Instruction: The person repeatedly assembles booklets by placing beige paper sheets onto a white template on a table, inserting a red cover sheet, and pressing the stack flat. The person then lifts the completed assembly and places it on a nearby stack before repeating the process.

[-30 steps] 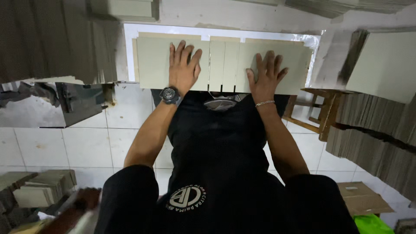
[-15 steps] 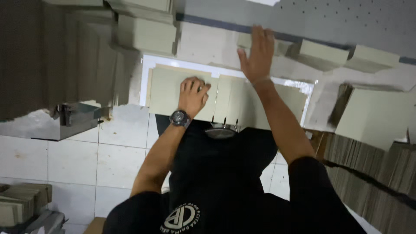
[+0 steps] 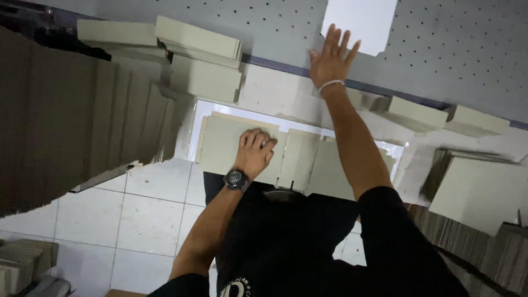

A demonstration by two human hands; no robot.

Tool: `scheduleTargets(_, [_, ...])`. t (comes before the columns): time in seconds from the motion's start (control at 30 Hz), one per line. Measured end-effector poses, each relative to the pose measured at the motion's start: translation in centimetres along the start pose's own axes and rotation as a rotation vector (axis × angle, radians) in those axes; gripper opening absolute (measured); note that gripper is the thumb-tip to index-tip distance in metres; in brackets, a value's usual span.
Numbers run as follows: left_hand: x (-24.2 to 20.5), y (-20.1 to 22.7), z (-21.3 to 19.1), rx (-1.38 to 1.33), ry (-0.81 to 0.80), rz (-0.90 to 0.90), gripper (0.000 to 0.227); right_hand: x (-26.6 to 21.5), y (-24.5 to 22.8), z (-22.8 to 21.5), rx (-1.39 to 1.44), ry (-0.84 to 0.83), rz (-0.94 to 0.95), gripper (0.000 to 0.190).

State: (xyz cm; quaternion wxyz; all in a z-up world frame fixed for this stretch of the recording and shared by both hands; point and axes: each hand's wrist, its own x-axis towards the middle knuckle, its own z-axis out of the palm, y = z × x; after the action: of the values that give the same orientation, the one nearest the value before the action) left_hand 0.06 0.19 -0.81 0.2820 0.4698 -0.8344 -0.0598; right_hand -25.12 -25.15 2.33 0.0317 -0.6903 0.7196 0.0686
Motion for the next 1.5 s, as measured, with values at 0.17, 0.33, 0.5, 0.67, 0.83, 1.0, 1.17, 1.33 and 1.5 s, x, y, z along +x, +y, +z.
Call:
scheduleTargets(0.17, [1.0, 0.0, -0.8, -0.025, 0.002, 0.004, 0.032, 5.4, 5.7, 1.4, -0.123, 0.304, 0.082, 0.083])
scheduleTargets(0.33, [0.8, 0.1, -0.8, -0.074, 0.059, 0.014, 0.030, 9.8, 13.6, 2.1, -0.252, 0.499, 0.133, 0.113])
scheduleTargets(0.5, [0.6, 0.4, -0.2, -0.037, 0.106, 0.002, 0.029, 3.8, 10.0, -2.5, -0.147, 0.739, -0.232, 0.090])
scheduleTargets(0.67, [4.1, 2.1, -1.3, -0.069, 0.029, -0.120, 0.036, -6.4, 7.2, -10.1, -0.002, 0.938, -0.559, 0.060])
scheduleTargets(0.83, [15.8, 3.1, -2.5, -0.311, 0.114, -0.130, 0.065, -15.0, 9.9, -14.3, 0.122, 0.822, -0.648, 0.032])
scheduleTargets(1.0, [24.4, 0.1, 0.5, -0.345, -0.030, 0.150, 0.122, -24.9, 14.4, -17.3, 0.348, 0.764, -0.669, 0.037])
scheduleTargets(1.17, [23.5, -3.5, 4.8, -0.410, -0.145, 0.234, 0.108, -30.8, 18.4, -17.1, 0.603, 1.080, -0.686, 0.067])
scheduleTargets(1.33, [21.5, -4.9, 5.4, -0.364, 0.037, 0.294, 0.065, -35.6, 24.2, -15.3, 0.452, 1.408, -0.312, 0.048])
scheduleTargets(1.5, [20.8, -5.5, 0.5, -0.375, 0.084, 0.327, 0.060, -41.1, 40.0, -6.3, 0.759, 1.692, 0.063, 0.057])
